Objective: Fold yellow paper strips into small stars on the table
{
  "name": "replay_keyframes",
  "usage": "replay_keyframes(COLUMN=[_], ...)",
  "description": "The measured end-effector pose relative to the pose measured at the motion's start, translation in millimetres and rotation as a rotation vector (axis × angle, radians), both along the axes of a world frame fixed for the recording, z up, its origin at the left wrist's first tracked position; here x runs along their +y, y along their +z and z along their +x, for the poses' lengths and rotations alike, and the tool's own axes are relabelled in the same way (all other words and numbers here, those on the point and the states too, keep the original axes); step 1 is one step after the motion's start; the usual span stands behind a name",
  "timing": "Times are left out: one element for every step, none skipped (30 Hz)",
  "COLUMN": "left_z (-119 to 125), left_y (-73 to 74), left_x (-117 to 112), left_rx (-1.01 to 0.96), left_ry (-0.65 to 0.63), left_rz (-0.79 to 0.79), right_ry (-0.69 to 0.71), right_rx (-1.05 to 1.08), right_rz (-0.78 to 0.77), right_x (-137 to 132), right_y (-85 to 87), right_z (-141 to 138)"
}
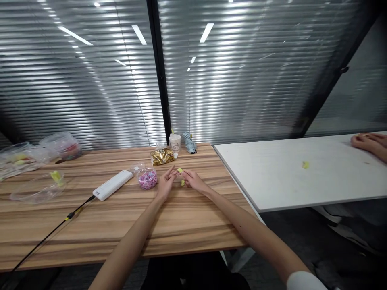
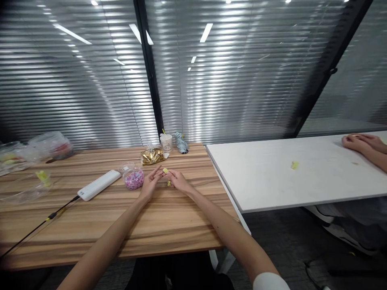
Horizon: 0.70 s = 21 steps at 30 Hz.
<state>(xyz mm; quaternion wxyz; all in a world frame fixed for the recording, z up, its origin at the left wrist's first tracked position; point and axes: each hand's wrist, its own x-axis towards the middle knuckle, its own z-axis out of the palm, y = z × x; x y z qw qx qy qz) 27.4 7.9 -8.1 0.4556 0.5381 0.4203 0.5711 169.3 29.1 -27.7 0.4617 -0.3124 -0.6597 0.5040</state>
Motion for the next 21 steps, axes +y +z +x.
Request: replay_keyframes(left_z=[-1.4, -3.0, -5.0, -7.1, -9.3, -11.4, -13.2, -14.7, -15.7, -16.4, -16.8, -17.0, -17.3, -17.6, -18.2, -18.9, -19.7, -20.5, -21.2, -21.8, -22.1], left_y=[0.5, 0.4, -0.1, -1.0, -2.1, -3.2, -4.2, -4.9, -5.2, -5.1, -4.8, -4.4, -3.9, -3.4, -3.0, -2.6, -2.3, -2.1, -1.8, -1.4, -1.1], left_x=[0.5, 1.5, 2.8, 4.4, 6.2, 8.0, 9.6, 10.8, 11.5, 11.7, 11.5, 10.9, 10.0, 9.1, 8.3, 7.6, 7.0, 6.6, 6.2, 5.8, 5.4], left_rx=[0.017, 0.029, 0.038, 0.045, 0.052, 0.059, 0.064, 0.067, 0.069, 0.071, 0.078, 0.098, 0.132, 0.182, 0.248, 0.324, 0.406, 0.486, 0.557, 0.611, 0.641], left_ry=[0.018, 0.035, 0.051, 0.066, 0.078, 0.092, 0.108, 0.129, 0.149, 0.166, 0.18, 0.185, 0.182, 0.176, 0.174, 0.184, 0.196, 0.205, 0.209, 0.204, 0.196], left_rz=[0.012, 0.029, 0.051, 0.073, 0.092, 0.101, 0.103, 0.1, 0.094, 0.091, 0.093, 0.102, 0.122, 0.154, 0.199, 0.255, 0.315, 0.37, 0.414, 0.445, 0.463], right_ry=[0.023, 0.046, 0.07, 0.093, 0.114, 0.135, 0.153, 0.17, 0.188, 0.202, 0.214, 0.221, 0.223, 0.22, 0.212, 0.204, 0.197, 0.193, 0.194, 0.196, 0.198], right_rx=[0.009, 0.012, 0.011, 0.009, 0.006, 0.001, -0.004, -0.009, -0.012, -0.011, -0.005, 0.003, 0.009, 0.012, 0.015, 0.017, 0.023, 0.034, 0.051, 0.074, 0.099], right_rz=[-0.016, -0.03, -0.047, -0.068, -0.091, -0.113, -0.133, -0.147, -0.157, -0.162, -0.164, -0.166, -0.169, -0.176, -0.187, -0.199, -0.212, -0.223, -0.231, -0.235, -0.239], right_x=[-1.5, -3.4, -5.5, -7.6, -9.5, -11.0, -12.0, -12.5, -12.6, -12.5, -12.2, -11.9, -11.6, -11.4, -11.4, -11.3, -11.3, -11.2, -11.0, -11.0, -11.0], right_y=[2.5, 5.0, 7.4, 9.4, 10.9, 11.8, 12.2, 12.2, 11.8, 11.3, 10.7, 10.1, 9.5, 8.9, 8.4, 7.8, 7.2, 6.6, 6.1, 5.7, 5.4], right_z=[0.0, 0.0, -0.3, -0.7, -1.2, -1.8, -2.4, -2.8, -3.2, -3.4, -3.5, -3.4, -3.3, -3.0, -2.8, -2.6, -2.4, -2.2, -2.0, -1.8, -1.7])
